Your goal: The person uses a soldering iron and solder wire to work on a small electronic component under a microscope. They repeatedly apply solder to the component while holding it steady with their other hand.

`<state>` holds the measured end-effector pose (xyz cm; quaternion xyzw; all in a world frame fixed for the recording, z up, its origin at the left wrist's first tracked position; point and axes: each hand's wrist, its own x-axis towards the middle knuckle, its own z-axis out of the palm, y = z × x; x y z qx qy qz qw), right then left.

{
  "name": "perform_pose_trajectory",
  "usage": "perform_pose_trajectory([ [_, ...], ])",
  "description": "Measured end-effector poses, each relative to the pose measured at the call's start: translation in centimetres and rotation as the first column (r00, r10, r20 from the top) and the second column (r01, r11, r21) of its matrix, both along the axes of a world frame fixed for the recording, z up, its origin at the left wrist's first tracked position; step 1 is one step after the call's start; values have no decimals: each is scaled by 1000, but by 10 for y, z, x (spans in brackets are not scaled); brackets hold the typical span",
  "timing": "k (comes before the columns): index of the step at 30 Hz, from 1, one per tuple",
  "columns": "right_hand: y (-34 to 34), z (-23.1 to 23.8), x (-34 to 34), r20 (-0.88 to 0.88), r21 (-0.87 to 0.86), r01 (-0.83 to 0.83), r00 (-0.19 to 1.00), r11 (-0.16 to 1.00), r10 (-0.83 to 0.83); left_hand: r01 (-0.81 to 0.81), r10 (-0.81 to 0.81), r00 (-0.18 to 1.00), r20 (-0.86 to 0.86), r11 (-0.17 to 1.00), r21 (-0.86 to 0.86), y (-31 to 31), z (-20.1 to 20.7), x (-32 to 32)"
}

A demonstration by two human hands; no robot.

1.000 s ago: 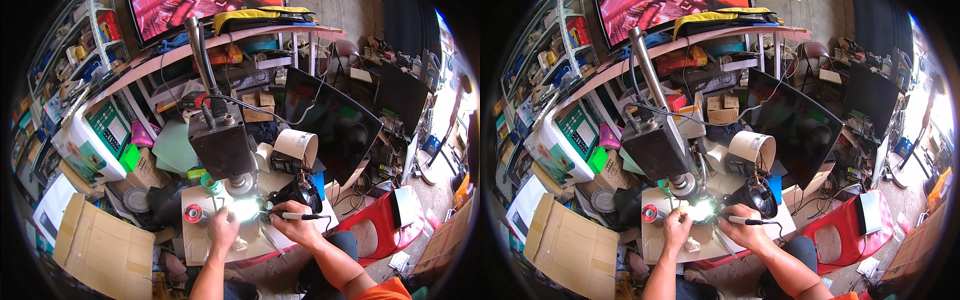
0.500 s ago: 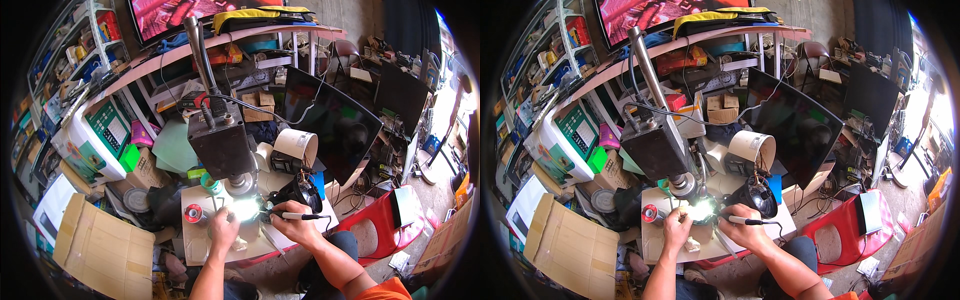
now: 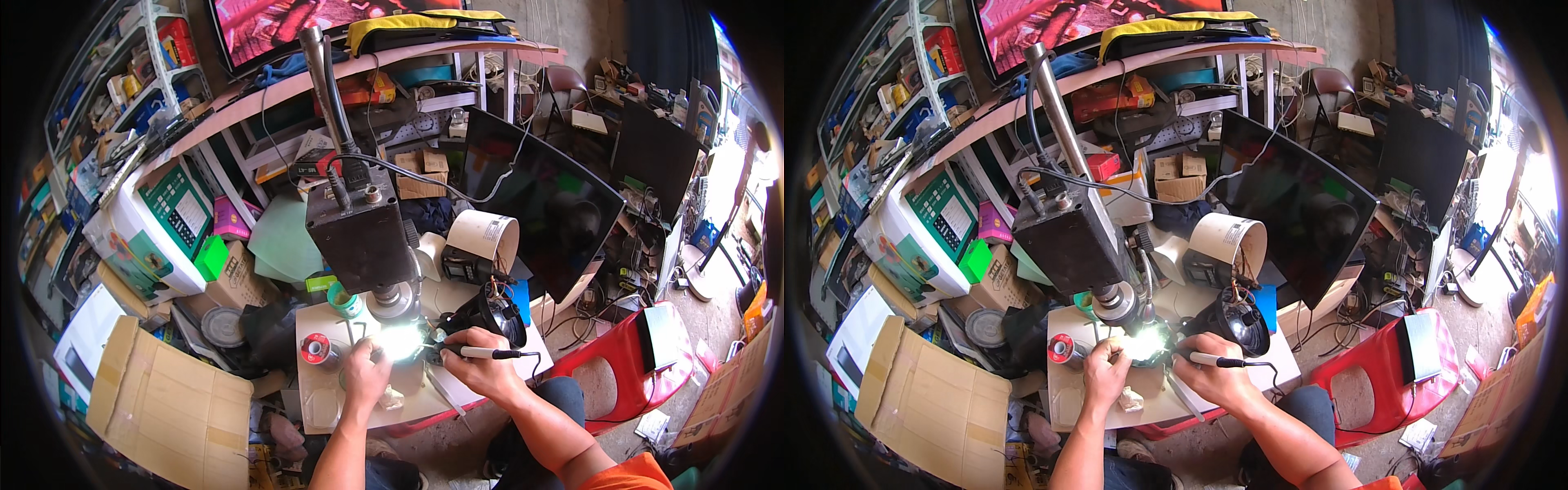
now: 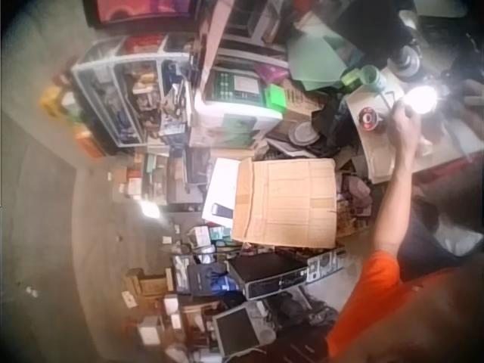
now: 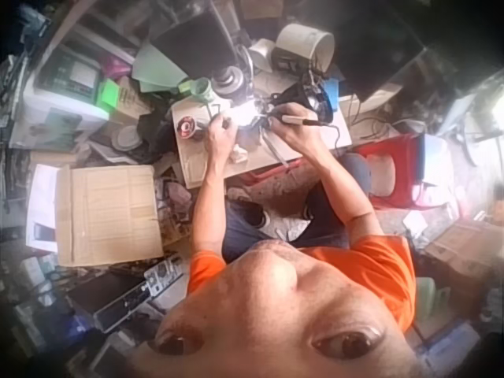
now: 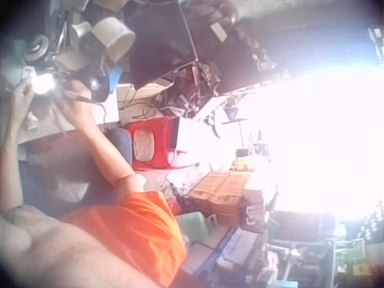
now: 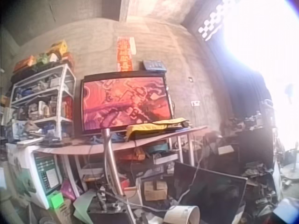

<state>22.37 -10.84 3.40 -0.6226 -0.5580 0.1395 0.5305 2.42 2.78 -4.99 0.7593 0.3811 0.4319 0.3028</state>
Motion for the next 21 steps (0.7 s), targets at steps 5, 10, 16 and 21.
perform_pose_trajectory([
  [5, 0, 1, 0, -9, -1, -3, 1000, 1000, 3, -11, 11, 1000, 29, 1000, -21, -3, 4, 3],
  [10, 0, 1, 0, -13, -5, -1, 1000, 1000, 1, -9, 11, 999, 52, 999, -36, -3, 6, 3],
  [16, 0, -1, 0, 1, 8, -3, 1000, 1000, 3, -10, 11, 999, 51, 999, -34, -4, 7, 4],
  [21, 0, -1, 0, -6, 0, -7, 1000, 1000, 7, 5, -3, 998, 60, 1000, -26, -3, 7, 3],
])
